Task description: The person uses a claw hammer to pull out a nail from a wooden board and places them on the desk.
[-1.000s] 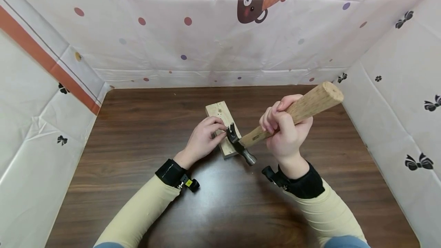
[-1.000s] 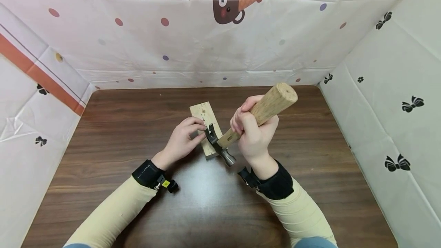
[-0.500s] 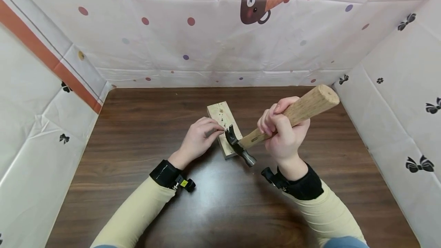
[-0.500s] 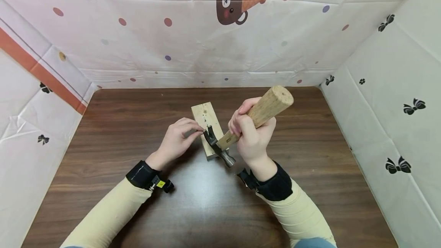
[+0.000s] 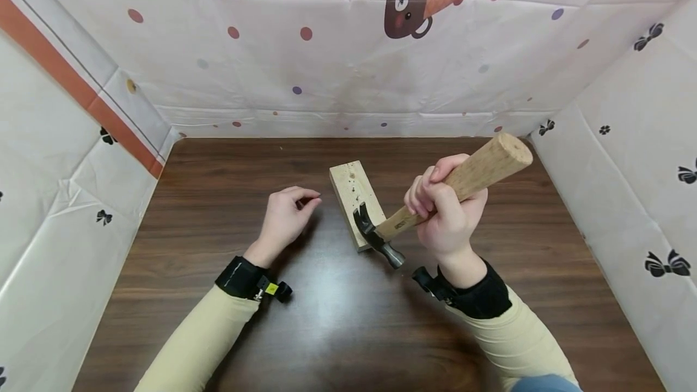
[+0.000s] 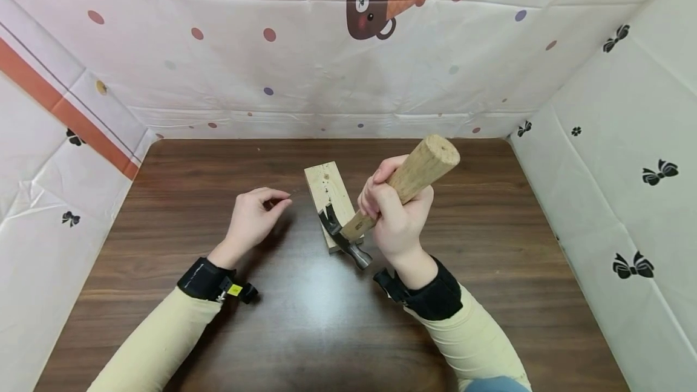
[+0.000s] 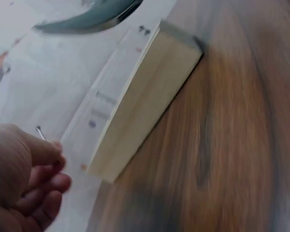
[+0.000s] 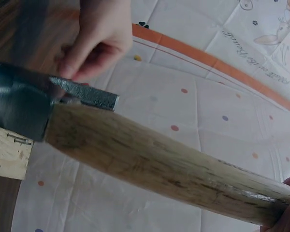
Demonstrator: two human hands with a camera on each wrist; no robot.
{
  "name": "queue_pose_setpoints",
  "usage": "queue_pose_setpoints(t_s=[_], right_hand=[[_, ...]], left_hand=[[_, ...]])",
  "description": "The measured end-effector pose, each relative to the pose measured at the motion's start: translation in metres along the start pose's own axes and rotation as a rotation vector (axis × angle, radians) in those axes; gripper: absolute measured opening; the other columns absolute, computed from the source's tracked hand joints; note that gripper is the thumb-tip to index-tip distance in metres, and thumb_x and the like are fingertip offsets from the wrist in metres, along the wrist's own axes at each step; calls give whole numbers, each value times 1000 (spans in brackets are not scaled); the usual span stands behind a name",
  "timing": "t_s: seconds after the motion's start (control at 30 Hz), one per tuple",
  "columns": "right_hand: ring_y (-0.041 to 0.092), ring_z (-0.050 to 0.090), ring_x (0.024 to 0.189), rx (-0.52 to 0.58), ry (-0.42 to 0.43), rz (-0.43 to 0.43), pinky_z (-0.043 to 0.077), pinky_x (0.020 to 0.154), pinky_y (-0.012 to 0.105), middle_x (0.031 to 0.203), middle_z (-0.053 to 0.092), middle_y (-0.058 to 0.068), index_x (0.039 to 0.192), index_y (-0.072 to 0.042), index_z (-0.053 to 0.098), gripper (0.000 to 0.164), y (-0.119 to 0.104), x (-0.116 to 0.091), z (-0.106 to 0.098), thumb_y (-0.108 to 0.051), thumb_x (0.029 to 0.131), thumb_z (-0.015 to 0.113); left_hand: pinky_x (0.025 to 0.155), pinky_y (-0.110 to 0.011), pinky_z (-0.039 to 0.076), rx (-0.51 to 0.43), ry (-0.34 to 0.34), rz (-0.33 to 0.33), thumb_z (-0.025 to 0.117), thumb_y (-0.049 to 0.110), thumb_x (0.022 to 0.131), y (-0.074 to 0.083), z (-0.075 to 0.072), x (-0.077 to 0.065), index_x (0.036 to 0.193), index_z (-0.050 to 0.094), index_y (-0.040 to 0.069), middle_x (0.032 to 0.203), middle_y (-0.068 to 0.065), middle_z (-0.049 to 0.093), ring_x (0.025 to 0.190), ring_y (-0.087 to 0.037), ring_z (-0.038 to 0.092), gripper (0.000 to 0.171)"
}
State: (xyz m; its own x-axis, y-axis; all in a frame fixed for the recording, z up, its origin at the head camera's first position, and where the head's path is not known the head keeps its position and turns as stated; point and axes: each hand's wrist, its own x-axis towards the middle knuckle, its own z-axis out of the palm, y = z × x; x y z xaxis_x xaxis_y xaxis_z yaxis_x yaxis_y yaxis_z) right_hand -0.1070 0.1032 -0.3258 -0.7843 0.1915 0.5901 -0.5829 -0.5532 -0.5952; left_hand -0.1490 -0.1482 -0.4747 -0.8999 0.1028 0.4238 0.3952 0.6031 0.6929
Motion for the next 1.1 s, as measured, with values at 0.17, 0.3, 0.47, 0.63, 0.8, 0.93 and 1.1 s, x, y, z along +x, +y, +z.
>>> queue_pose_setpoints(t_s=[0.17,0.3,0.47,0.63,0.8,0.93,1.1], right_hand=[[15,23,39,-20,-13,-31,26,38,32,51,30,4,82,5,42,9,0,0,-1,13,84,43],[15,23,39,-34,-19,-30,27,38,32,51,31,4,83,5,42,8,0,1,-2,12,84,44],[15,23,39,-37,-30,-17,27,38,32,52,31,4,84,4,43,7,1,1,-3,11,86,44],[15,24,39,-36,-54,-5,28,38,32,52,31,4,83,4,43,8,3,0,-3,11,87,45],[15,24,39,-34,-65,-2,28,38,32,52,31,4,83,4,43,8,3,0,-2,11,87,46],[15,25,39,-34,-67,-12,29,38,32,52,31,4,84,5,43,8,2,1,-2,11,88,46],[15,25,39,-36,-61,-15,28,38,32,51,31,4,84,5,43,8,2,0,-2,11,88,46]], left_hand=[[70,-36,56,65,-80,-261,78,13,96,-23,-29,-7,107,83,2,88,-6,79,76,-20,73,16],[76,-37,54,102,-103,-415,76,17,97,-42,-51,-2,110,82,2,91,-7,80,82,-23,74,21],[77,-39,53,189,-108,-547,72,24,97,-62,-66,21,98,85,5,84,-6,79,86,-27,72,23],[88,-49,56,266,-138,-623,69,24,96,-77,-69,43,95,84,2,102,-15,79,106,-37,66,27],[89,-52,56,312,-154,-660,70,22,96,-88,-69,53,91,83,-1,104,-20,77,107,-41,66,27],[79,-49,57,304,-163,-710,70,22,98,-94,-68,55,88,81,0,101,-20,74,96,-38,67,27],[77,-47,56,301,-153,-733,70,23,99,-96,-69,54,88,79,0,101,-20,73,92,-36,67,28]])
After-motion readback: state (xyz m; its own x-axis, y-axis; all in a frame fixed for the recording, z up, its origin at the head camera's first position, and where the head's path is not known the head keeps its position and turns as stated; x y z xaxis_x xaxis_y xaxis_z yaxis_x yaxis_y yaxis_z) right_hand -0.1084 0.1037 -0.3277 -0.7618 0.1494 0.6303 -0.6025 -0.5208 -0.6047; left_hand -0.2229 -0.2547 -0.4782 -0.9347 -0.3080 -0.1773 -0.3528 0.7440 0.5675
